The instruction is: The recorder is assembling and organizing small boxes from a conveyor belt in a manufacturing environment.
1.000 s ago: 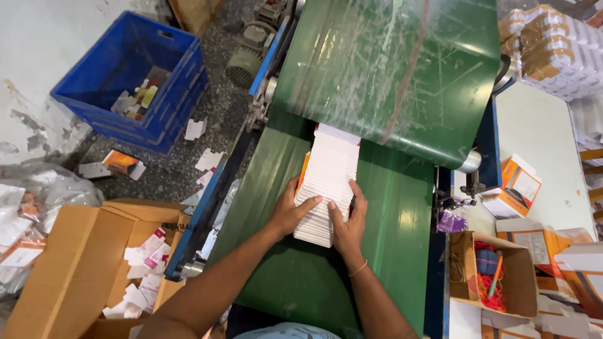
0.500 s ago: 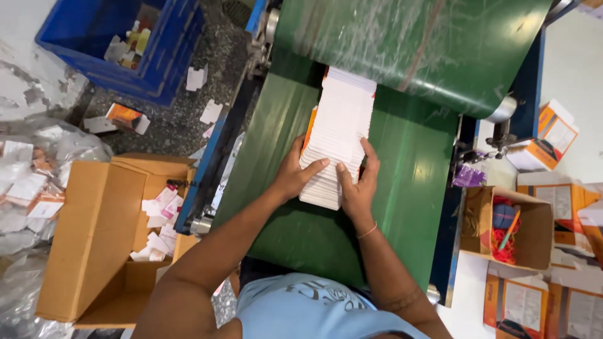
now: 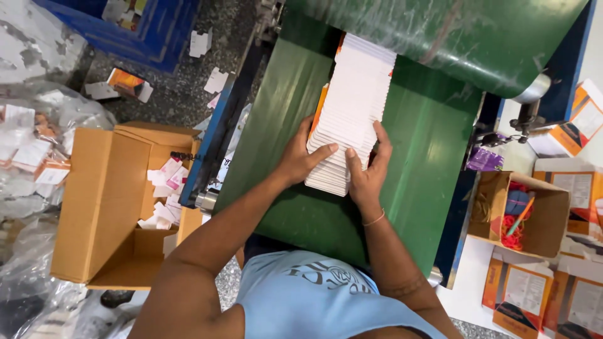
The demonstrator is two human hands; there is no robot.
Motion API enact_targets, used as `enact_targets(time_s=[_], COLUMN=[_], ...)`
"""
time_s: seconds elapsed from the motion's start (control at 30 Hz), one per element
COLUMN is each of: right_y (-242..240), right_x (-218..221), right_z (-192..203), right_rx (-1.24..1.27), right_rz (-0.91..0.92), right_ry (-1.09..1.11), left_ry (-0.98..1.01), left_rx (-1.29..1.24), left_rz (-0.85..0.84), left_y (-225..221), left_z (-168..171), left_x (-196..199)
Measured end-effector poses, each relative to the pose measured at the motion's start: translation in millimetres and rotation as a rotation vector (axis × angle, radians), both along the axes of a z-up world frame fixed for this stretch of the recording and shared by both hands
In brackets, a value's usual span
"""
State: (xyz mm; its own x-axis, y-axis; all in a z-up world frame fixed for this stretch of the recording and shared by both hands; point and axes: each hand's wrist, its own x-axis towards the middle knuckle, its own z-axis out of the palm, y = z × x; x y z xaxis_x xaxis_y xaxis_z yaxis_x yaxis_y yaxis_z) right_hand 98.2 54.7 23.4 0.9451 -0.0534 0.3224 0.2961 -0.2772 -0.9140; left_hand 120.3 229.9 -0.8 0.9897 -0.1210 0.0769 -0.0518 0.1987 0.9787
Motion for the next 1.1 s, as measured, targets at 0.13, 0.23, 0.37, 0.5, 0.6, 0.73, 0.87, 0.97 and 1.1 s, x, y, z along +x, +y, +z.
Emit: enact_targets(time_s=[0.13, 0.23, 0.37, 0.5, 0.6, 0.73, 0.87, 0.97, 1.1], right_y=[-0.9, -3.6, -8.7, -2.3, 2.7, 1.0, -0.6, -5.4, -13.1], right_x=[-4.6, -6.8, 0.0, 14.5, 46.1, 72.8, 77.1, 72.4, 64.4], right_z=[-0.9, 8.2, 60.7, 126.8, 139.5, 93.1, 76.3, 75.7, 71.5], right_rx=[0.021, -0.006, -0.186, -0.603, -0.648, -0.995, -1.107, -1.084, -1.105], right_rz=[0.006, 0.002, 0.050, -0.128, -0.027, 0.021, 0.069, 0.085, 0.129], right_ry=[-0.023, -0.013, 0.066, 0.187, 0.014, -0.162, -0.073, -0.026, -0.123], left_ry=[0.024, 0.013, -0.004, 0.164, 0.119, 0.161, 0.096, 0.103, 0.148], left_rx=[0.012, 0.003, 0.036, 0.110, -0.062, -0.213, -0.072, -0.020, -0.134], left_rz=[-0.015, -0.011, 0.031, 0.008, 0.017, 0.011, 0.049, 0.048, 0.039], left_y=[2.2, 3.2, 3.0, 3.5, -0.1, -0.7, 1.7, -0.6, -2.4], left_z=[5.9, 6.1, 10.0, 15.7, -3.6, -7.5, -1.7, 1.5, -13.0], left_x=[-5.8, -9.4, -9.5, -15.0, -12.2, -14.3, -19.0, -26.2, -37.1])
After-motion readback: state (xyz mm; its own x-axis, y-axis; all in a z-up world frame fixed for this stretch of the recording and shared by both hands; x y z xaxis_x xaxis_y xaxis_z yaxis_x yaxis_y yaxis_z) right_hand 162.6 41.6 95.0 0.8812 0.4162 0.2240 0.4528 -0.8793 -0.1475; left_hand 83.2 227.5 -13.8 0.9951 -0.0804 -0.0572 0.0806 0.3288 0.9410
